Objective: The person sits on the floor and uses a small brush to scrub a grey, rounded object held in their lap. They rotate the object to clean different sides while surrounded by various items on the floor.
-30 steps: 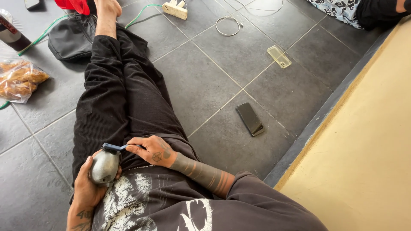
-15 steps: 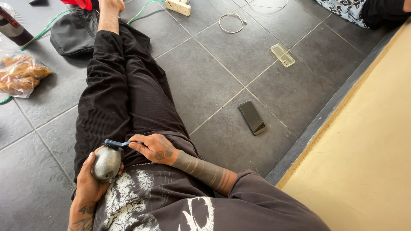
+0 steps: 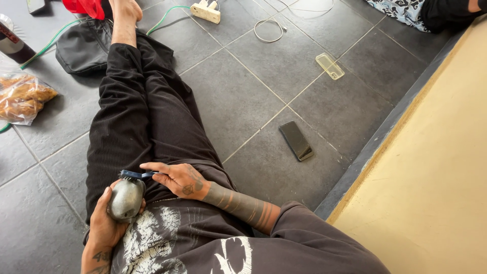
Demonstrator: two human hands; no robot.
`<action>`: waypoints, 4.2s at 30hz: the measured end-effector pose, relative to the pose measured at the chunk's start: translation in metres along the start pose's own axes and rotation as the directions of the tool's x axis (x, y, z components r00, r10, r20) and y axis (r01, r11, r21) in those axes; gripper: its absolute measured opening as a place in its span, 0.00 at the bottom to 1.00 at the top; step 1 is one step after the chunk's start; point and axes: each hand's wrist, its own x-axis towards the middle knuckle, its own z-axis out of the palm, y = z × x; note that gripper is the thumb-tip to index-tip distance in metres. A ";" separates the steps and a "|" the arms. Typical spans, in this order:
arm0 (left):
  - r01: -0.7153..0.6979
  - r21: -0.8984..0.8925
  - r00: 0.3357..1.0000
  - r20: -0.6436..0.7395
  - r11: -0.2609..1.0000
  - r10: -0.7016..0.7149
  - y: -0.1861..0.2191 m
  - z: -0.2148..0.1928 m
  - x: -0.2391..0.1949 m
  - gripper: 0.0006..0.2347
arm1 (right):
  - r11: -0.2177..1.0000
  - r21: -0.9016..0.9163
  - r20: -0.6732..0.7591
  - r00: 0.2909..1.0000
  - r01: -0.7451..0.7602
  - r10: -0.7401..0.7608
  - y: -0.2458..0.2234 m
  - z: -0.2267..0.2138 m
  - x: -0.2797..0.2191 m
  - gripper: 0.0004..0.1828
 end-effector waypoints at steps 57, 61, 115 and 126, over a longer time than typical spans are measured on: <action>-0.079 -0.116 0.997 -0.029 0.990 0.076 -0.001 0.001 -0.005 0.21 | 0.852 0.354 0.277 0.913 -0.386 0.299 -0.068 -0.017 0.017 0.25; -0.083 -0.053 0.996 -0.029 0.995 0.081 -0.007 -0.002 0.000 0.24 | 0.782 0.477 0.328 0.906 -0.402 0.266 -0.056 -0.023 0.010 0.26; -0.001 0.052 1.000 0.002 0.999 0.000 0.004 0.007 -0.003 0.24 | 0.709 0.577 0.342 0.908 -0.406 0.241 -0.016 -0.017 0.003 0.24; -0.026 0.095 1.000 0.018 0.995 0.025 0.008 0.011 -0.006 0.27 | 0.693 0.632 0.318 0.931 -0.347 0.177 -0.011 -0.013 0.001 0.22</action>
